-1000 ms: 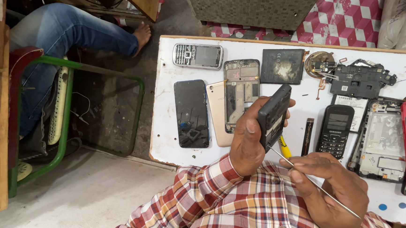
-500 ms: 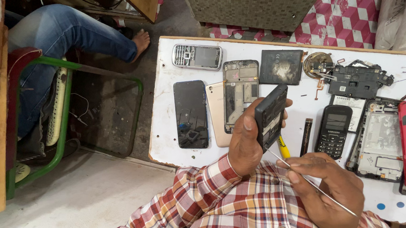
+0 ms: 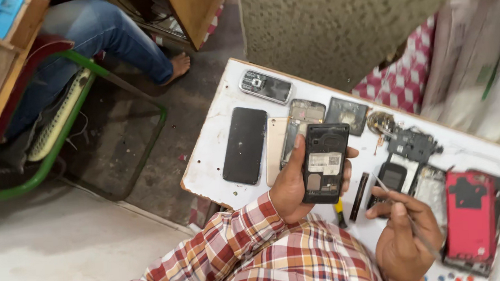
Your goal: The person uses a metal prying tool to work on the internal components of a disassembled mobile phone. They then set it down and pick up a second phone, continuing to pry at the back casing and internal parts.
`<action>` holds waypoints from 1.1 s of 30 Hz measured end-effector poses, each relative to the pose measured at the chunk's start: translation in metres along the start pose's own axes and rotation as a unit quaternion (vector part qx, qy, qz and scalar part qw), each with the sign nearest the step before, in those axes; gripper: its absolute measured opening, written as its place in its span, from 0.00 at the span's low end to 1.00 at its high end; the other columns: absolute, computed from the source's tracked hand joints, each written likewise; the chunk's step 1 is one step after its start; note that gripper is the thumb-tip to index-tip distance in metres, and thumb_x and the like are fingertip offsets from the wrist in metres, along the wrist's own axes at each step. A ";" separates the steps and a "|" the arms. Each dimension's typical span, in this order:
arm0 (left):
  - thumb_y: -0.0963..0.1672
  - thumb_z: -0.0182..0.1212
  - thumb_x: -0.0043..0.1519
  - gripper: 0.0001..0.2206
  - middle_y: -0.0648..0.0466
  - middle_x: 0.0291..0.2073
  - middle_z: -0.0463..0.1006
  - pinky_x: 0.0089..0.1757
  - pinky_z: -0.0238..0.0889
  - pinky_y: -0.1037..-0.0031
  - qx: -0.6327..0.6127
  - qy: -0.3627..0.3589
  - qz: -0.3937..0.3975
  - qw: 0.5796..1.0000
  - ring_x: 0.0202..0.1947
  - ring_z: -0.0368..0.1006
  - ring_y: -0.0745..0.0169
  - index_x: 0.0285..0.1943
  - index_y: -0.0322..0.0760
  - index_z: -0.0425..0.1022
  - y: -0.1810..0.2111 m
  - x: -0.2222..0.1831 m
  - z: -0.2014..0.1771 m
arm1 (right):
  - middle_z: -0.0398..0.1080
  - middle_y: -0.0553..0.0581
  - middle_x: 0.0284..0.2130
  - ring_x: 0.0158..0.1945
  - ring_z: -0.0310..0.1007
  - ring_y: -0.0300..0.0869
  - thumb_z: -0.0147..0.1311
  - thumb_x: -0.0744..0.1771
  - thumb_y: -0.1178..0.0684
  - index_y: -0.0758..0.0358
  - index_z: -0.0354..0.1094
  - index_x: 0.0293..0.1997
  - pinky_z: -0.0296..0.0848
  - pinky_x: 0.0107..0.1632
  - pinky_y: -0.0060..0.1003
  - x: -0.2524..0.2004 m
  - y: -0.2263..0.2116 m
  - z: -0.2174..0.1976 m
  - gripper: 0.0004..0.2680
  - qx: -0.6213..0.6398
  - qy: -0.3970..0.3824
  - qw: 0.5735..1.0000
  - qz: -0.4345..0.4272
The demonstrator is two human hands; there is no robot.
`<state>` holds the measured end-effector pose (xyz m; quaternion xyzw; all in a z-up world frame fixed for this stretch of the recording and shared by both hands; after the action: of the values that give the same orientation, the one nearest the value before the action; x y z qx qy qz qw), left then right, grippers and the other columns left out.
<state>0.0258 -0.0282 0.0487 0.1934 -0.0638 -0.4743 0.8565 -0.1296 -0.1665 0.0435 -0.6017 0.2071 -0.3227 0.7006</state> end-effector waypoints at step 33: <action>0.62 0.50 0.65 0.30 0.53 0.30 0.79 0.35 0.68 0.80 0.307 0.347 0.134 0.876 0.30 0.73 0.69 0.48 0.32 0.78 0.185 -0.051 -0.152 | 0.74 0.64 0.40 0.42 0.73 0.41 0.45 0.77 0.51 0.76 0.66 0.56 0.71 0.48 0.34 0.049 0.063 -0.261 0.12 -0.341 0.101 0.928 0.107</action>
<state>0.1882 0.1430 -0.0144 0.5885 0.0693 -0.2144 0.7765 -0.2595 -0.3820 -0.0627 -0.7432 0.4372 -0.2146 0.4587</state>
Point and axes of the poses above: each hand's wrist, its own x-axis towards the middle knuckle, its own z-axis out of the palm, y = z × x, the point moved 3 cm from there along x, towards the middle knuckle
